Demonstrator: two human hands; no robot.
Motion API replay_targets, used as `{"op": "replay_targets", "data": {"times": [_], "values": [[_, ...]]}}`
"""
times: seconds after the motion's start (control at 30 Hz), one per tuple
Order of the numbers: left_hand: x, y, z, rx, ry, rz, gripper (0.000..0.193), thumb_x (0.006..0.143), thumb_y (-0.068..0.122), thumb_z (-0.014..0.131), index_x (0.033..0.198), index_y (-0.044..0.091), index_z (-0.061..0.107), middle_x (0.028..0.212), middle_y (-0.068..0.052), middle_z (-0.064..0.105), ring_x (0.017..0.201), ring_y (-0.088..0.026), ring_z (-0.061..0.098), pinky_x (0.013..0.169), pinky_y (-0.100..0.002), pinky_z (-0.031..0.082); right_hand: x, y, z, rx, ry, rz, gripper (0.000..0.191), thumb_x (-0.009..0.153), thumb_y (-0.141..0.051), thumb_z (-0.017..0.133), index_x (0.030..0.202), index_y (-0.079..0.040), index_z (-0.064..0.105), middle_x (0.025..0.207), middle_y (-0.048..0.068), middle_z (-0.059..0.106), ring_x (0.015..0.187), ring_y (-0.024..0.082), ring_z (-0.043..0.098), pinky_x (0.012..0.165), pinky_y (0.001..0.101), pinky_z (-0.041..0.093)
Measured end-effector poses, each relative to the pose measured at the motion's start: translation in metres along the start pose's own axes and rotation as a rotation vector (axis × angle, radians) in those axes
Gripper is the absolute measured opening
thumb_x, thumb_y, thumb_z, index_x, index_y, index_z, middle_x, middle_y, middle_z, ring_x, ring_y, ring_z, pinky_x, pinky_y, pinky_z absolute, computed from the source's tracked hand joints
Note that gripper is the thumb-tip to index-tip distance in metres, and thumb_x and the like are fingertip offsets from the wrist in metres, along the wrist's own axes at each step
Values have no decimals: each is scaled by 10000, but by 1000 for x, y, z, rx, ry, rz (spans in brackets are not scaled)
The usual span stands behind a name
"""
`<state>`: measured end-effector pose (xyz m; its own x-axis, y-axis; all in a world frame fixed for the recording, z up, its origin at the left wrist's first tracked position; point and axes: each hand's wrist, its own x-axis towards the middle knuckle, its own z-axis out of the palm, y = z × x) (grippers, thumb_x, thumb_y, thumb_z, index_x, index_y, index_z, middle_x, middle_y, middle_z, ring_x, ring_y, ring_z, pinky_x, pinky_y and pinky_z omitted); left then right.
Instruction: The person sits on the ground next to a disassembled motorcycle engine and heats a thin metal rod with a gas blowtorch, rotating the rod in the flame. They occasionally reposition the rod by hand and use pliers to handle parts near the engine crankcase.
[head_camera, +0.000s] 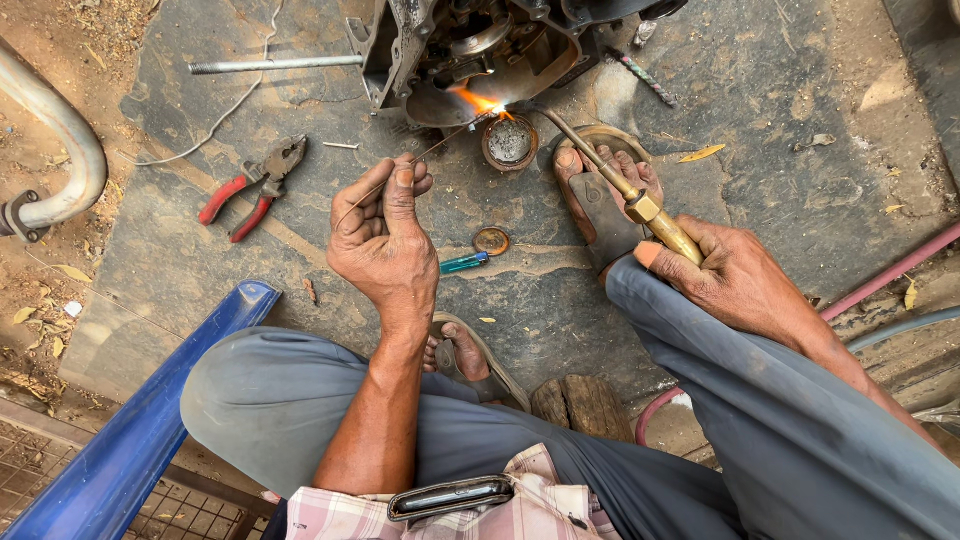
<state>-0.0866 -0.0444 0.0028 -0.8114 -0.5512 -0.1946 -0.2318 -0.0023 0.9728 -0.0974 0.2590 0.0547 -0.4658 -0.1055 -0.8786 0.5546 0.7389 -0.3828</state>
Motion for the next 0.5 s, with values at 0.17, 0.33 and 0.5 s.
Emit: {"op": "replay_targets", "data": {"times": [0.17,0.33,0.5], "values": [[0,1,0,13,-13,-7,151,1039,8,668,1164,-68,631,1098,-199,748,1007,-213,764,906,-330,682,-1,-2,0,23,0,7,457,894,-515,673,880,-59,697,630,26,539,609,130,487,522,384,423],[0,1,0,0,-6,0,154,1040,11,669,1169,-62,625,1097,-192,743,1005,-208,764,902,-330,685,0,-2,-1,-33,5,38,471,892,-526,671,871,-56,692,619,44,531,592,150,484,524,397,405],[0,1,0,5,-19,-1,152,1039,9,672,1165,-66,633,1099,-197,745,1003,-209,764,906,-334,685,0,0,0,1,-2,16,475,890,-534,672,869,-60,693,624,33,529,595,138,479,516,386,400]]}}
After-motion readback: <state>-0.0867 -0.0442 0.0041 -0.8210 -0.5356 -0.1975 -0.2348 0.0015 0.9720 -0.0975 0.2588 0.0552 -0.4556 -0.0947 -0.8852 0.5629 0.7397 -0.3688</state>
